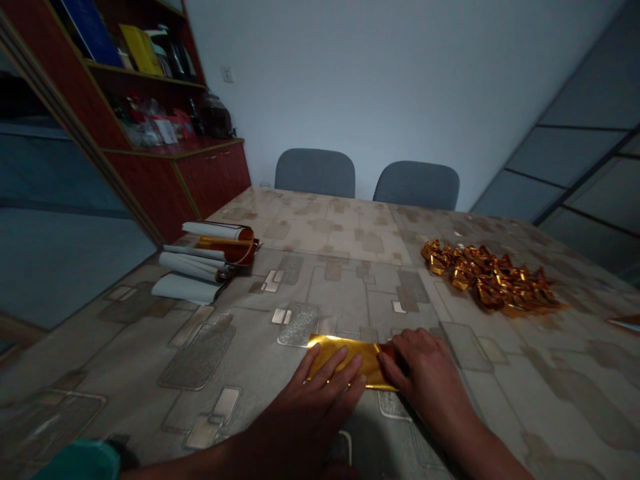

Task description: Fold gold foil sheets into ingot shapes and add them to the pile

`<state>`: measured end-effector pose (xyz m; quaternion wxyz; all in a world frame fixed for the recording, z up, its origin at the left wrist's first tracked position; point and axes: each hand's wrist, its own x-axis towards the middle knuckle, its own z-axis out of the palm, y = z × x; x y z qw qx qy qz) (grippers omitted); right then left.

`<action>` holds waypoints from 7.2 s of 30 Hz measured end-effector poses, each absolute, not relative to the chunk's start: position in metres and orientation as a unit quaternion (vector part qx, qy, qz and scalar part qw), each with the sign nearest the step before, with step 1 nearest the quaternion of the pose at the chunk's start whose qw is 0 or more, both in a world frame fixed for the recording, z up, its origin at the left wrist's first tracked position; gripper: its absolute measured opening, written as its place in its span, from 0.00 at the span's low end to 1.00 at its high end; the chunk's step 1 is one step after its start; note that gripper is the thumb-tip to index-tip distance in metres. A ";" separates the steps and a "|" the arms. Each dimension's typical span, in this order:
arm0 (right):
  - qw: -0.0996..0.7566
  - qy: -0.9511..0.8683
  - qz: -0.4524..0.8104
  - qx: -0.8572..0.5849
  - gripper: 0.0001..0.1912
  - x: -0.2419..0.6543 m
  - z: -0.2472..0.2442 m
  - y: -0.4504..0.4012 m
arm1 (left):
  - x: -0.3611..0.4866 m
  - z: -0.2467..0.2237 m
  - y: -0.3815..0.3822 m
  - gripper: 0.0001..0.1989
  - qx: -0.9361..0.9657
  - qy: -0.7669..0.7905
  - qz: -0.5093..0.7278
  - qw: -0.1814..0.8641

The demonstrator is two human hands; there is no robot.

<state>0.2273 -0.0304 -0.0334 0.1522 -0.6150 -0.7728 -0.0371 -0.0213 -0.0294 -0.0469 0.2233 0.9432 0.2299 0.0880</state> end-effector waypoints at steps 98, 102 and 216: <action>0.216 -0.848 -0.097 -0.474 0.17 0.223 -0.033 -0.081 | 0.004 -0.021 -0.023 0.47 0.928 0.286 -0.004 0.240; 0.207 -0.853 -0.090 -0.471 0.18 0.221 -0.031 -0.082 | -0.005 -0.021 -0.021 0.45 0.932 0.275 0.009 0.235; 0.229 -0.815 0.100 -0.523 0.05 0.204 -0.021 -0.046 | -0.006 -0.024 0.010 0.05 0.886 0.334 0.231 0.222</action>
